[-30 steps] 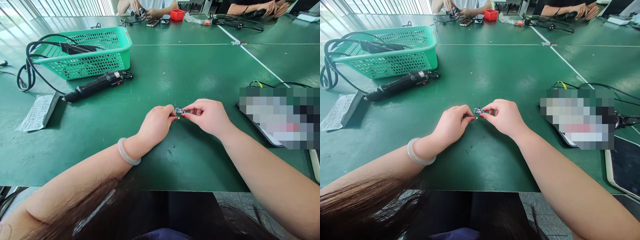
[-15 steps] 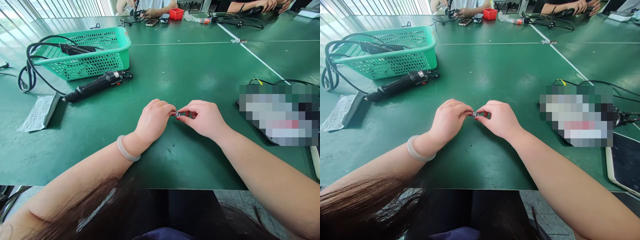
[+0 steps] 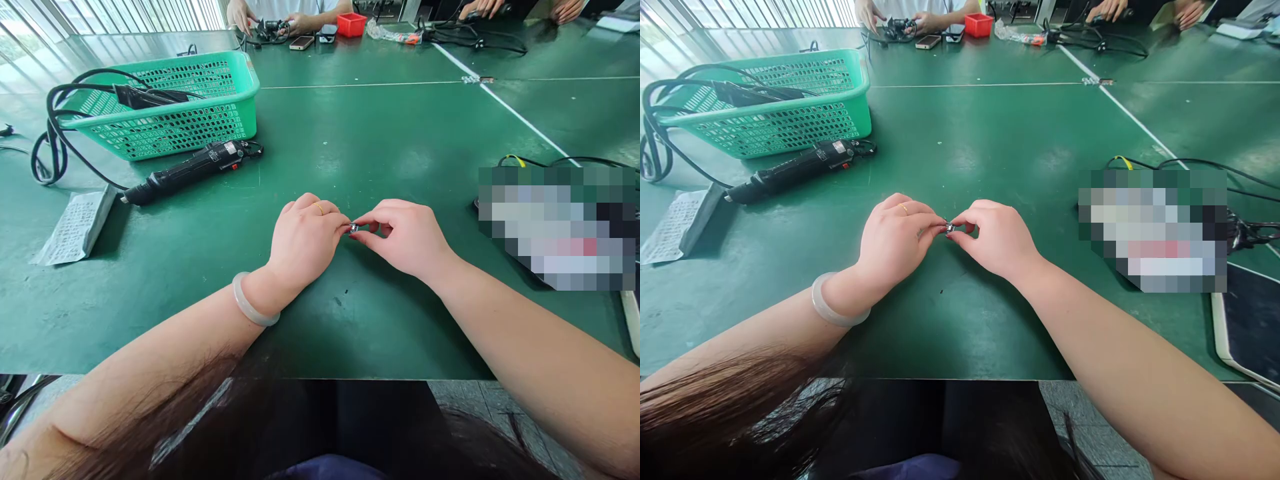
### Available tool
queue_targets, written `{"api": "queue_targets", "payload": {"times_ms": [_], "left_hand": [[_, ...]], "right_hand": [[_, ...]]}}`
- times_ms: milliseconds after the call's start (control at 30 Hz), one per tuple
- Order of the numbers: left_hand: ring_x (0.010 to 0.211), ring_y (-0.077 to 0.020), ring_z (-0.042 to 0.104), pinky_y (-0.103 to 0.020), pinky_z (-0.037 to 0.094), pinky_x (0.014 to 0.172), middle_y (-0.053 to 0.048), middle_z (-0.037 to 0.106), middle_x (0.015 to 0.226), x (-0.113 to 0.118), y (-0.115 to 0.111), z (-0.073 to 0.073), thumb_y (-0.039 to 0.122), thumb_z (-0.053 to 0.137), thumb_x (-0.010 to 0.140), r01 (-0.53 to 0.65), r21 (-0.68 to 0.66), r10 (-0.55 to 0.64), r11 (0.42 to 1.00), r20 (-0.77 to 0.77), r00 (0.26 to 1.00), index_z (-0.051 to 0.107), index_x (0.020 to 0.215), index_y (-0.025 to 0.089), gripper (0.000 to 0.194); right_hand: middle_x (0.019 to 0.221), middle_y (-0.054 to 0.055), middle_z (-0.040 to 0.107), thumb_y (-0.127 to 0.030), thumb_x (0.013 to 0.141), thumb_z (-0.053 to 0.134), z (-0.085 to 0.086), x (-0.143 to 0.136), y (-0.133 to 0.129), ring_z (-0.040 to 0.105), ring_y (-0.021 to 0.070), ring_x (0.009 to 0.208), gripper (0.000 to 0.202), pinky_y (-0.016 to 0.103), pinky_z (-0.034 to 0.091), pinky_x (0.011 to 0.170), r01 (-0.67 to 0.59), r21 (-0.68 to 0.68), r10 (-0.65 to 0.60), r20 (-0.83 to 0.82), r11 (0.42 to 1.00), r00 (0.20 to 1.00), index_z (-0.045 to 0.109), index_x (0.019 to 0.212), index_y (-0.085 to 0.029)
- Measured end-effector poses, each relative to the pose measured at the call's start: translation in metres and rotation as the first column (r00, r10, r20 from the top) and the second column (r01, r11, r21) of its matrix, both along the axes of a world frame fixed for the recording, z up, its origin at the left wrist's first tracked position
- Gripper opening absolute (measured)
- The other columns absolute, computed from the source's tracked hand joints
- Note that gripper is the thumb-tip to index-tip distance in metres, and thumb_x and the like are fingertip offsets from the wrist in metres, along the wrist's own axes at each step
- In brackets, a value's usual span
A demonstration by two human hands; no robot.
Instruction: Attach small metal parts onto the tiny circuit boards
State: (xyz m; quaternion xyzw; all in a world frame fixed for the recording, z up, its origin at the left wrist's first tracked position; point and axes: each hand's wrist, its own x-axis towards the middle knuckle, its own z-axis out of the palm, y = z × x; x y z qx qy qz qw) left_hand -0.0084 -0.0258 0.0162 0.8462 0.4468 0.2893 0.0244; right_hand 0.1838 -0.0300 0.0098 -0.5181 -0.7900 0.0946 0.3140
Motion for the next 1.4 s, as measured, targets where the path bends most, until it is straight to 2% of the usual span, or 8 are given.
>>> {"api": "queue_targets", "payload": {"times_ms": [200,467,933,1033,1133,1200,1400], "left_hand": [[0.097,-0.0278,0.061,-0.043,0.045,0.083,-0.007,0.081,0.101,-0.0004,0.0006,-0.0018,0.028,0.064,0.093,0.020,-0.034,-0.019,0.999,0.035,0.999,0.082,0.093,0.023,0.019],[0.097,-0.0267,0.062,-0.041,0.045,0.083,-0.007,0.081,0.100,-0.0010,0.0006,-0.0018,0.027,0.064,0.093,0.023,-0.036,-0.021,0.999,0.048,0.999,0.082,0.093,0.024,0.018],[0.097,-0.0238,0.065,-0.038,0.050,0.084,-0.004,0.081,0.099,-0.0002,-0.0015,0.0009,0.026,0.063,0.094,-0.011,-0.008,0.011,1.000,-0.028,1.000,0.082,0.094,0.023,0.018],[0.101,-0.0247,0.066,-0.039,0.051,0.087,-0.005,0.081,0.103,-0.0001,-0.0026,-0.0004,0.029,0.066,0.093,-0.051,-0.010,0.051,0.999,-0.016,0.999,0.080,0.105,0.023,0.019],[0.107,-0.0263,0.065,-0.040,0.052,0.091,-0.009,0.079,0.111,-0.0004,-0.0023,-0.0022,0.033,0.071,0.090,-0.097,-0.041,0.096,0.994,-0.029,0.995,0.074,0.124,0.020,0.036],[0.110,-0.0276,0.065,-0.041,0.052,0.094,-0.011,0.078,0.115,-0.0009,-0.0015,-0.0028,0.035,0.074,0.088,-0.117,-0.080,0.114,0.990,-0.046,0.992,0.072,0.127,0.017,0.043],[0.109,-0.0263,0.064,-0.041,0.053,0.097,-0.007,0.079,0.112,-0.0022,0.0009,-0.0033,0.030,0.072,0.089,-0.087,-0.131,0.085,0.988,-0.019,0.996,0.079,0.106,0.018,0.022]], "right_hand": [[0.073,0.003,0.070,-0.026,0.081,0.076,0.0011,-0.0007,-0.0005,0.057,0.0159,0.063,0.008,0.032,0.041,0.058,0.000,-0.004,0.000,-0.002,1.000,1.000,0.082,0.085,-0.023],[0.073,0.002,0.070,-0.027,0.081,0.076,0.0016,-0.0011,-0.0011,0.058,0.0163,0.064,0.007,0.032,0.041,0.058,0.001,-0.009,-0.001,-0.009,1.000,1.000,0.082,0.085,-0.024],[0.071,0.001,0.068,-0.026,0.080,0.078,-0.0015,0.0006,0.0009,0.054,0.0135,0.061,0.008,0.029,0.040,0.057,-0.019,0.018,0.019,-0.007,1.000,1.000,0.083,0.085,-0.023],[0.071,0.001,0.067,-0.026,0.080,0.078,-0.0007,0.0010,0.0013,0.053,0.0129,0.060,0.008,0.029,0.040,0.056,-0.009,0.019,0.009,-0.015,1.000,1.000,0.082,0.085,-0.022],[0.068,0.001,0.065,-0.027,0.081,0.077,0.0008,0.0010,0.0012,0.050,0.0125,0.058,0.008,0.029,0.038,0.054,0.005,0.017,-0.004,-0.035,1.000,0.999,0.082,0.082,-0.022],[0.066,0.001,0.063,-0.028,0.082,0.075,0.0018,0.0006,0.0008,0.050,0.0124,0.058,0.009,0.029,0.038,0.054,0.006,0.015,-0.005,-0.050,1.000,0.999,0.082,0.080,-0.022],[0.065,0.000,0.062,-0.026,0.081,0.076,0.0017,-0.0008,0.0003,0.051,0.0129,0.060,0.008,0.029,0.039,0.056,-0.002,0.009,0.003,-0.064,1.000,0.998,0.083,0.082,-0.023]]}}
